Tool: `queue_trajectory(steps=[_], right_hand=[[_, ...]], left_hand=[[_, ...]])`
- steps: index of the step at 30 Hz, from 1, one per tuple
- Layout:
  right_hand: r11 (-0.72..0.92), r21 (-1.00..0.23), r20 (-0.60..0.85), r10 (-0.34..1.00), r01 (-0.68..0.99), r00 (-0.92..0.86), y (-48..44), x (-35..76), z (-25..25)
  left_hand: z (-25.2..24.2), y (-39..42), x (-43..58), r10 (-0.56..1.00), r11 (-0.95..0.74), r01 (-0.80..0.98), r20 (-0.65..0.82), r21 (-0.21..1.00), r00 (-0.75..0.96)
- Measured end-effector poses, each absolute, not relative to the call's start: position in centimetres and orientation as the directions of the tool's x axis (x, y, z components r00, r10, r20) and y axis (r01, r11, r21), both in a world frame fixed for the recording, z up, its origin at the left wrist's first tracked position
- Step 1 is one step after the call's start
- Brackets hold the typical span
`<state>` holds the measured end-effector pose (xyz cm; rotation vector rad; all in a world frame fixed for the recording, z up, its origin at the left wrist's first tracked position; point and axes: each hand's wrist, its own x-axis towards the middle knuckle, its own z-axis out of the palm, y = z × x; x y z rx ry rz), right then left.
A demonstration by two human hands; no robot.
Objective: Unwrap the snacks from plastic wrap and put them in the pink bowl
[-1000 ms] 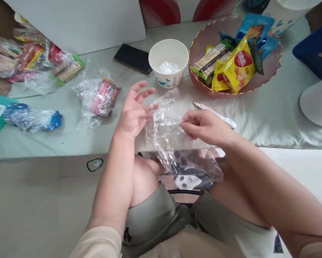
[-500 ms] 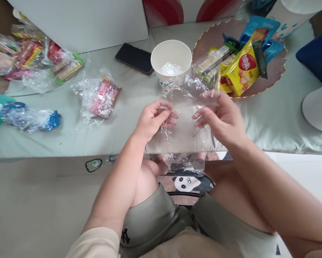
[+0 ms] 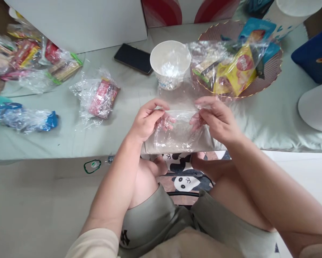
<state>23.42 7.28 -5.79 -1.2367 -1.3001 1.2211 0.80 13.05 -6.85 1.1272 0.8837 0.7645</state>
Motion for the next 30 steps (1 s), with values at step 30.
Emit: queue_trajectory(steps=[30], right_hand=[[0.132, -0.9, 0.13, 0.991, 0.414, -0.032, 6.9, 24.6, -6.0]], left_hand=[[-6.3, 13.7, 0.5, 0.801, 0.445, -0.167, -0.308, 0.88, 0.514]])
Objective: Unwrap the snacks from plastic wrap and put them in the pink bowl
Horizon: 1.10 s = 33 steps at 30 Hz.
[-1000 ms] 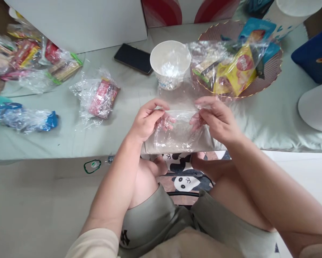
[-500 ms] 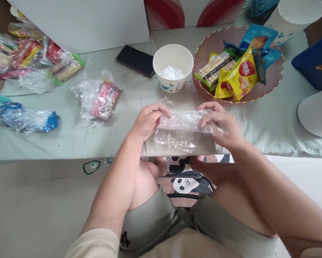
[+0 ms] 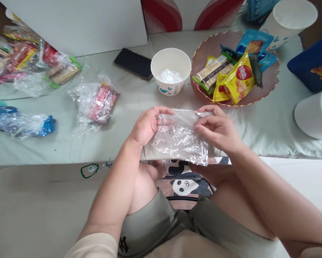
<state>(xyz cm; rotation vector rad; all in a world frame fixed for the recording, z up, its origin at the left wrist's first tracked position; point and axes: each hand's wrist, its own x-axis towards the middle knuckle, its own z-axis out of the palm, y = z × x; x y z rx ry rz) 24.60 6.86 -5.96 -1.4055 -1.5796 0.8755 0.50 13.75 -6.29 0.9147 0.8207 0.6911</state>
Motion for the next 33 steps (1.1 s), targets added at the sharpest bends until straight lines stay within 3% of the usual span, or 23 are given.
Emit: queue_trajectory(steps=[6, 9, 13, 20, 23, 26, 30, 33], right_hand=[[0.043, -0.998, 0.048, 0.994, 0.056, 0.095, 6.1, 22.7, -6.4], [-0.008, -1.0, -0.008, 0.996, -0.004, 0.094, 6.0, 22.3, -6.4], [-0.088, -0.996, -0.088, 0.992, 0.004, 0.096, 6.1, 22.3, -5.9], [-0.003, -0.999, 0.013, 0.952, 0.049, 0.307, 6.5, 22.1, -5.2], [-0.006, -0.998, 0.015, 0.952, 0.067, 0.304, 6.5, 21.9, -4.9], [-0.019, -0.999, -0.007, 0.963, 0.043, 0.27, 6.3, 22.0, -4.8], [-0.148, -0.983, -0.146, 0.989, 0.105, 0.027, 6.2, 22.4, -4.8], [-0.147, -0.965, -0.147, 0.989, 0.219, 0.013, 6.2, 22.7, -5.0]], left_hand=[[-6.6, 13.2, 0.4, 0.846, 0.281, -0.15, -0.171, 0.948, 0.505], [-6.6, 13.2, 0.3, 0.872, 0.246, -0.175, -0.138, 0.954, 0.47], [-6.7, 13.4, 0.0, 0.904, 0.22, -0.176, -0.133, 0.959, 0.407], [-6.7, 14.0, 0.1, 0.962, 0.182, -0.207, -0.13, 0.961, 0.242], [-6.4, 14.0, 0.1, 0.881, 0.339, -0.227, -0.223, 0.913, 0.417], [-6.4, 13.6, 0.2, 0.75, 0.426, -0.074, -0.306, 0.902, 0.586], [-6.5, 13.1, 0.5, 0.784, 0.378, -0.049, -0.291, 0.925, 0.548], [-6.5, 13.0, 0.5, 0.745, 0.401, -0.046, -0.297, 0.915, 0.597]])
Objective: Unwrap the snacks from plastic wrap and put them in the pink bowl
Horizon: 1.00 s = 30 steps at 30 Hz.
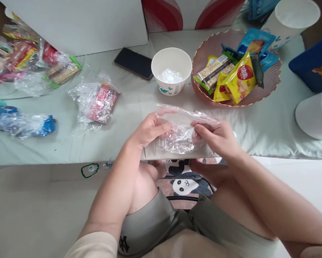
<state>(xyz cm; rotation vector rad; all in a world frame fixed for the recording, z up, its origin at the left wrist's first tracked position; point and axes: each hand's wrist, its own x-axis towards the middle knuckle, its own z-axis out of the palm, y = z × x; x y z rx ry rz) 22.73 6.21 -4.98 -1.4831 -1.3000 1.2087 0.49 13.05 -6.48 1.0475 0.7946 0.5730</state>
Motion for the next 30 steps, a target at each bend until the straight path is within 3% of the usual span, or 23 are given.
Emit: queue_trajectory(steps=[4, 9, 13, 17, 19, 21, 23, 25, 28, 30], right_hand=[[-0.139, -0.989, -0.13, 0.981, 0.051, 0.143, 6.4, 22.8, -5.6], [-0.121, -0.984, -0.134, 0.986, -0.13, 0.1, 6.4, 23.2, -5.5], [-0.06, -0.998, -0.06, 0.997, -0.001, 0.05, 6.3, 24.1, -5.7], [0.013, -0.975, -0.006, 0.996, 0.223, -0.084, 6.1, 24.3, -5.9], [0.048, -0.944, 0.034, 0.998, 0.327, -0.048, 6.1, 23.9, -5.6], [0.066, -0.947, 0.079, 0.996, 0.314, 0.03, 6.0, 23.4, -5.2], [0.008, -0.982, 0.015, 0.999, 0.19, 0.035, 6.0, 23.0, -4.8], [-0.13, -0.982, -0.142, 0.986, 0.135, -0.089, 6.0, 22.6, -4.5], [-0.257, -0.903, -0.349, 0.906, 0.343, -0.238, 6.0, 22.2, -3.8], [-0.251, -0.862, -0.37, 0.906, 0.44, -0.206, 6.0, 22.0, -3.4]], left_hand=[[-6.3, 13.0, 0.6, 0.775, 0.395, -0.06, -0.297, 0.917, 0.557], [-5.7, 13.3, 0.8, 0.829, 0.376, -0.154, -0.257, 0.914, 0.496], [-5.7, 13.8, 0.6, 0.848, 0.338, -0.156, -0.228, 0.928, 0.479], [-6.1, 13.9, 0.4, 0.925, 0.207, -0.085, -0.167, 0.975, 0.342], [-6.3, 13.7, 0.3, 0.939, 0.146, -0.035, -0.127, 0.989, 0.318], [-6.3, 13.4, 0.2, 0.93, 0.101, 0.0, -0.095, 0.995, 0.356], [-6.3, 13.1, 0.1, 0.899, 0.061, 0.015, -0.061, 0.998, 0.433], [-6.3, 12.8, 0.3, 0.865, -0.018, 0.029, 0.001, 0.999, 0.502], [-6.3, 12.5, 0.8, 0.892, -0.305, 0.126, 0.237, 0.944, 0.384], [-6.0, 12.1, 1.4, 0.852, -0.523, 0.289, 0.484, 0.802, 0.201]])
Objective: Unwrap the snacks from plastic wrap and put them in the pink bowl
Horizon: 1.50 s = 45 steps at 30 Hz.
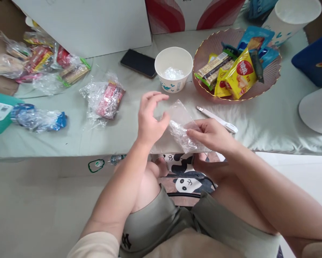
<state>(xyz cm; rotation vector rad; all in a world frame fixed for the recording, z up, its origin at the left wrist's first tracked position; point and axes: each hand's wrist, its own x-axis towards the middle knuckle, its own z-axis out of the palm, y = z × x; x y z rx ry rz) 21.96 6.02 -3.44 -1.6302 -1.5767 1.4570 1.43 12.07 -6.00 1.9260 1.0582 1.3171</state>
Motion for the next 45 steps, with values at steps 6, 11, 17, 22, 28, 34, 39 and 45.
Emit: queue_trajectory(steps=[6, 11, 17, 22, 28, 34, 39, 45], right_hand=[[-0.137, -0.921, -0.192, 0.974, 0.364, -0.119, 6.1, 21.6, -3.5], [-0.055, -0.993, -0.078, 0.972, 0.106, -0.222, 6.0, 21.9, -4.2], [0.01, -0.975, 0.016, 1.0, 0.222, 0.023, 6.2, 22.2, -5.2], [-0.008, -0.984, 0.003, 0.998, 0.176, 0.063, 6.2, 22.1, -5.1], [0.042, -0.979, 0.064, 0.992, 0.197, 0.109, 6.5, 22.2, -4.9], [0.146, -0.885, 0.288, 0.918, 0.441, 0.274, 5.8, 22.1, -4.2], [0.182, -0.711, 0.456, 0.855, 0.68, 0.248, 8.7, 21.1, -0.6], [0.314, -0.341, 0.347, 0.918, 0.886, -0.192, 20.1, 19.1, 2.8]], left_hand=[[-4.9, 10.1, 3.2, 0.705, -0.709, 0.441, 0.572, 0.55, 0.419], [-5.1, 10.3, 2.9, 0.801, -0.539, 0.312, 0.362, 0.782, 0.476], [-5.7, 11.0, 2.7, 0.905, -0.267, 0.154, 0.193, 0.951, 0.379], [-6.0, 11.0, 3.3, 0.883, 0.009, -0.075, 0.027, 0.997, 0.469], [-7.3, 11.6, 4.4, 0.9, 0.11, -0.148, -0.035, 0.983, 0.435], [-7.2, 13.6, 4.4, 0.978, 0.086, -0.261, -0.032, 0.962, 0.205], [-7.0, 15.7, 2.8, 0.998, 0.067, -0.3, -0.065, 0.952, 0.014], [-6.0, 16.9, -0.2, 0.953, -0.13, -0.296, 0.037, 0.946, -0.3]])
